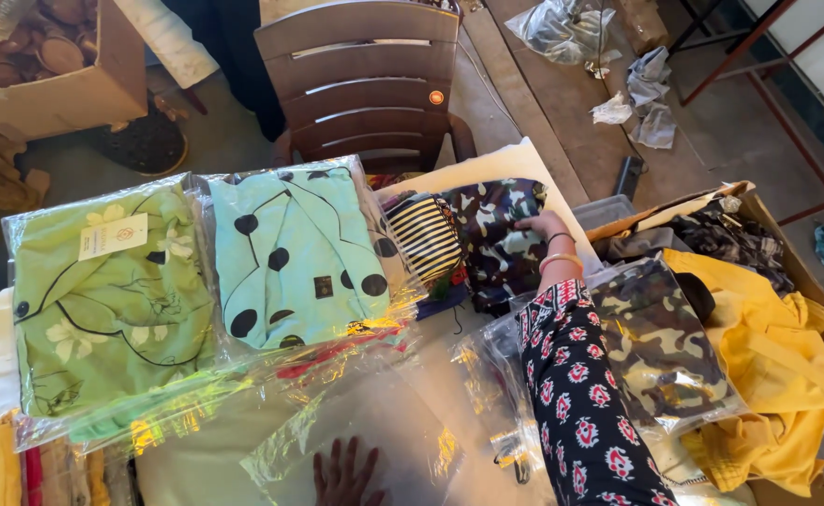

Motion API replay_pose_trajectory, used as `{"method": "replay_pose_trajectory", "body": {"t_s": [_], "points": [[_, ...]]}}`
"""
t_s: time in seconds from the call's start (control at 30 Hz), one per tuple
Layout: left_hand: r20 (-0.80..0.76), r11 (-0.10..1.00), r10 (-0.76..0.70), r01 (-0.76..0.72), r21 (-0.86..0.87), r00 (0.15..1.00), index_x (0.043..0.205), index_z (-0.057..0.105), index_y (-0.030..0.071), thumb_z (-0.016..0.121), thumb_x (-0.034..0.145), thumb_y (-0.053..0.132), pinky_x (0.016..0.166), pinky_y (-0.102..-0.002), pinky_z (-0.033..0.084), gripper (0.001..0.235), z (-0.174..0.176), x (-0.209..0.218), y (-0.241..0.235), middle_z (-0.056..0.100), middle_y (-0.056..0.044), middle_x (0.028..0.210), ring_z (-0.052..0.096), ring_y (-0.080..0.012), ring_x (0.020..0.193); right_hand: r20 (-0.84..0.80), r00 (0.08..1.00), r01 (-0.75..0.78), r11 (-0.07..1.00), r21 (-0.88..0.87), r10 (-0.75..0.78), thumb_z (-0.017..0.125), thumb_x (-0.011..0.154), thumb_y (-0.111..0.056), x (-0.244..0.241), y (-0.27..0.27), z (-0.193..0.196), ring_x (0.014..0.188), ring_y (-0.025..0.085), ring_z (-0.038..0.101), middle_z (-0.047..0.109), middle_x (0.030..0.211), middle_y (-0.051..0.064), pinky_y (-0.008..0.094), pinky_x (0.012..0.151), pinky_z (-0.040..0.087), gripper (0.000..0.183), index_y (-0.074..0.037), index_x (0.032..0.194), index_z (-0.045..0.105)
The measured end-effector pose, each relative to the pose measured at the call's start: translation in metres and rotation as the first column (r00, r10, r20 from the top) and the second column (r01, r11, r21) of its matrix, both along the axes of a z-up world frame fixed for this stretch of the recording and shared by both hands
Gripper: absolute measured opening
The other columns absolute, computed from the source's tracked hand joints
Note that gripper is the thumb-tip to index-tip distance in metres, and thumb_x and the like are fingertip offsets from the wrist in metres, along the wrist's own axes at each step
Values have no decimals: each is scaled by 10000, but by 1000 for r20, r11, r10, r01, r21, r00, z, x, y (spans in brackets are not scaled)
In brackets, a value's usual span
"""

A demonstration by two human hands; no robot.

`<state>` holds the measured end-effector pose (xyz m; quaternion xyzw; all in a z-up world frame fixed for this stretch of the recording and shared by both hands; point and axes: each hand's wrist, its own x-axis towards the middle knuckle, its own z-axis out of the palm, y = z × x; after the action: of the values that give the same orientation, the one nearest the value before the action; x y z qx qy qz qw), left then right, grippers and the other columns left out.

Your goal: The person folds various clothing items, including a beige shirt and camouflage shorts, and places them into clear plastic bags. They then arrange the packaged items on a table and place some into a cardboard box.

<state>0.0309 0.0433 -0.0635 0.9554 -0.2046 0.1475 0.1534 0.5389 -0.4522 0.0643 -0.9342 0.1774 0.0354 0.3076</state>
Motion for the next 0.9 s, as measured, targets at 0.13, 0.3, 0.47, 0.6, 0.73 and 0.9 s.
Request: {"method": "replay_pose_trajectory", "body": {"t_s": [0.13,0.3,0.47,0.6,0.73,0.9], "points": [[-44,1000,-1,0,-13,999,1539,364,309,577,799,698,1112,-735,99,862,4,-2,-1,248,-137,1625,167,-413,1500,-70,998,9,999,44,-6,895,710,-385,-15,-61,-31,1007,349,707,740,1091,216,434,899,535,583,-21,1126,713],[-50,1000,-22,21,-16,999,1543,355,285,552,832,662,1115,-730,67,829,10,-2,0,225,-151,1630,140,-416,1504,158,980,96,984,150,-120,893,728,-389,22,-78,-35,887,287,755,777,996,174,407,832,565,489,-31,1031,757],[-48,999,-27,25,-32,998,1552,343,274,532,859,638,1127,-718,56,805,29,0,-5,211,-157,1635,133,-426,1505,495,840,102,960,261,-224,878,792,-295,-4,-54,47,854,221,733,770,958,120,362,813,558,429,-27,1098,743],[-67,999,-25,22,-43,997,1555,339,256,522,887,607,1139,-711,55,776,48,-1,-6,213,-166,1632,134,-438,1502,685,646,-125,839,530,-337,826,893,-128,-42,-31,118,841,99,674,760,962,22,276,794,543,241,-2,1085,751],[-81,999,-28,25,-42,996,1538,351,247,531,879,582,1138,-709,58,762,61,-3,-10,228,-168,1617,149,-440,1489,775,494,-359,719,595,-394,808,924,-63,-81,-19,161,962,95,668,748,1073,9,258,917,524,233,-4,1137,737],[-143,1000,2,-2,3,990,1512,355,224,552,865,537,1144,-709,62,746,72,-5,-10,242,-176,1593,166,-446,1474,732,453,-492,542,681,-509,810,941,-91,-150,19,212,1047,124,659,714,1151,23,280,979,516,300,-15,1202,685]]}}
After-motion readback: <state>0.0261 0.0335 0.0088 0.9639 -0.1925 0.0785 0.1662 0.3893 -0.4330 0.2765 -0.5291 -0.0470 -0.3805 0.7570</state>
